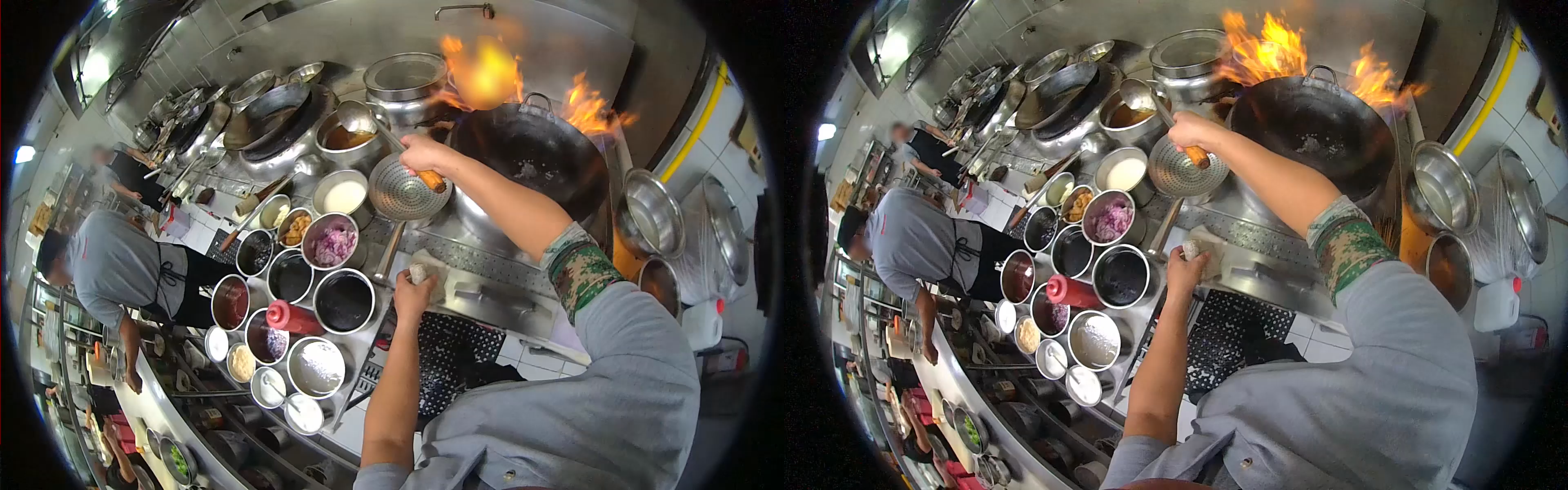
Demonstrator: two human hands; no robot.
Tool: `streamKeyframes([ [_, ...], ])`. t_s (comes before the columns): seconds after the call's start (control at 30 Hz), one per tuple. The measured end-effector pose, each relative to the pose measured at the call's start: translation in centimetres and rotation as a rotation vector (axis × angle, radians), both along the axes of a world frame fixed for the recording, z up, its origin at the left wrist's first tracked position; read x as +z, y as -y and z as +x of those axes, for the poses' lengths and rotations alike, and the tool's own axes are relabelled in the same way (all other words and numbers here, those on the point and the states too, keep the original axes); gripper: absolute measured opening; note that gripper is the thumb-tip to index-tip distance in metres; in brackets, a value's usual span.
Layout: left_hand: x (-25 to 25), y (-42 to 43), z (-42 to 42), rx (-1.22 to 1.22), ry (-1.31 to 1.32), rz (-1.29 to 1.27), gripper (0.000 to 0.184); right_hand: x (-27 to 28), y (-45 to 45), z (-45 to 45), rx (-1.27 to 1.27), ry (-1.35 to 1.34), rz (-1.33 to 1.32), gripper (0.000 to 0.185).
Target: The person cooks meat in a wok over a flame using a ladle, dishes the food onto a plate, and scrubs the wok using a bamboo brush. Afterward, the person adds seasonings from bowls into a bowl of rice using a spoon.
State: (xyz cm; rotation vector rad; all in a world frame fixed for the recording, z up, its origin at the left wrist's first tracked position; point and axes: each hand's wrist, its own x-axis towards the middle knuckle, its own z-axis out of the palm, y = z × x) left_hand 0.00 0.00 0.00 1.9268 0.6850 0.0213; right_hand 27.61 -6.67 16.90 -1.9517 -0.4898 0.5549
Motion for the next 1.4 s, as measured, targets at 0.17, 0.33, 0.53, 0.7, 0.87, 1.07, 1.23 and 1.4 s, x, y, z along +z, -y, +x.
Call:
streamKeyframes([
  [0.17, -0.1, 2.0, 4.7, 0.047, 0.077, 0.213, 0.084, 3.0, 4.9, 2.0, -0.034, -0.370, 0.457, 0.013],
  [0.33, -0.2, 3.2, 2.0, 0.104, 0.152, 0.240, 0.082, 3.4, 10.5, -0.2, -0.012, -0.553, 0.747, 0.033],
  [0.53, 2.3, 4.7, 2.4, 0.127, 0.331, 0.452, 0.064, 8.8, 23.8, -6.9, -0.091, -0.629, 0.795, 0.054],
  [0.7, 4.3, 10.5, -5.0, -0.505, 0.495, 0.237, 0.029, 13.2, 32.3, -12.1, -0.298, -0.223, 0.121, 0.065],
  [0.87, -2.7, 14.9, -5.0, -0.633, -0.033, 0.282, 0.012, 12.6, 35.0, -15.3, -0.413, 0.087, -0.307, 0.065],
  [1.07, -12.1, 13.9, -8.9, -0.878, 0.065, 0.317, 0.041, 13.5, 36.9, -18.9, -0.589, 0.009, -0.183, 0.065],
  [1.23, -20.6, 18.3, -7.1, -1.074, -0.422, 0.468, 0.067, 6.6, 36.8, -19.7, -0.728, 0.094, -0.315, 0.065],
  [1.4, -23.6, 20.2, -6.7, -1.040, -0.402, 0.536, 0.072, 6.1, 40.2, -20.0, -0.799, -0.128, 0.129, 0.049],
])
